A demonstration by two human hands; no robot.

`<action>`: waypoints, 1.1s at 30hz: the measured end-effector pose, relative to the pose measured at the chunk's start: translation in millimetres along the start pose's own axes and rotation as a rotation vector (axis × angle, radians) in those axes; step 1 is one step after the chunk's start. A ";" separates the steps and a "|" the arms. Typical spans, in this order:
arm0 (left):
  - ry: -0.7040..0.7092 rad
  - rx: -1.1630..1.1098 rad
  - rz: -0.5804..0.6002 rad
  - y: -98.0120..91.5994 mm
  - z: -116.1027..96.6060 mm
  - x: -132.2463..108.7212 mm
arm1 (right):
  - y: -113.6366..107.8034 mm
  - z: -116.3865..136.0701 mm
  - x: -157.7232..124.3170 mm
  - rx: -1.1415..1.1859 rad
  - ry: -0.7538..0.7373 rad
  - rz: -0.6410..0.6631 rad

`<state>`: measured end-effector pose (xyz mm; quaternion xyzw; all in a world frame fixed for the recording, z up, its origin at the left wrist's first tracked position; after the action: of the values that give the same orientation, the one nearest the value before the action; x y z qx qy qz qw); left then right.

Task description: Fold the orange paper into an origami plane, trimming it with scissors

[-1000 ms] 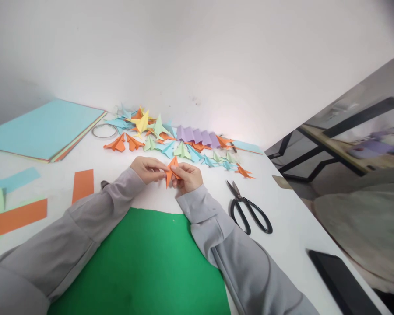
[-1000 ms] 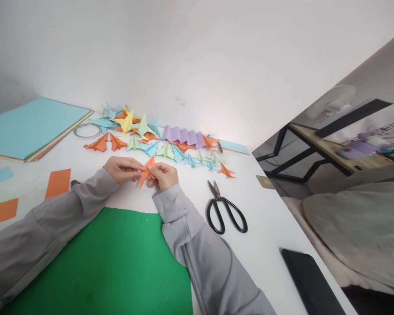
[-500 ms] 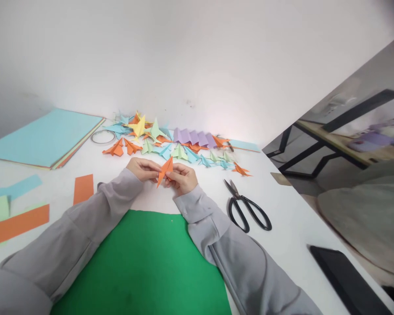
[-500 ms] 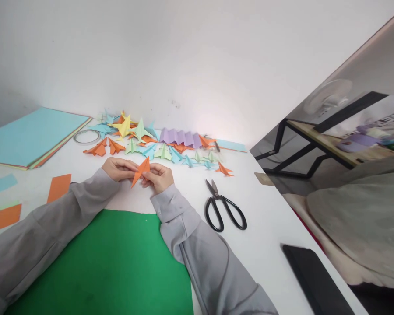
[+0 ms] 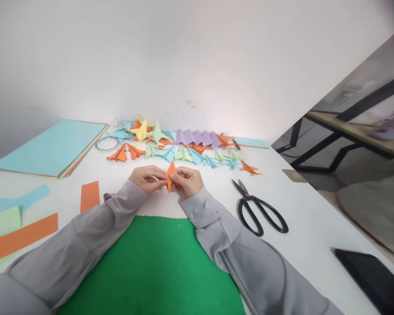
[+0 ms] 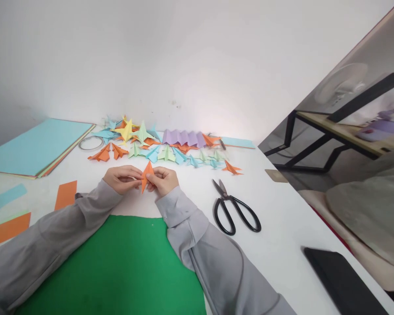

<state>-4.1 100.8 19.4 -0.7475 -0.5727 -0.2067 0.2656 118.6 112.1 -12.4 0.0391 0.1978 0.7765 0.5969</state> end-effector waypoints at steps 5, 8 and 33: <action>0.030 0.052 -0.027 -0.4 0.8 -0.7 | -1.6 0.9 0.5 -0.023 -0.016 0.000; -0.090 0.000 -0.114 -2.2 3.8 -2.9 | 0.7 3.4 -1.7 -0.034 -0.029 0.014; -0.475 -0.231 -0.198 2.8 7.7 -8.1 | -1.6 4.4 -5.7 -0.219 -0.034 -0.027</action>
<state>-3.4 99.0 8.1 -0.7409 -0.6616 -0.1147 0.0156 123.0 108.2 -7.9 -0.0158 0.1019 0.7847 0.6112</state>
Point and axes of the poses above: each hand's wrist, its own x-axis towards the middle knuckle, its own y-axis out of the palm, z = x × y, the point moved 8 cm from there along x, towards the middle knuckle, and after that the axes turned 12 degrees about y, right-handed, at the moved point
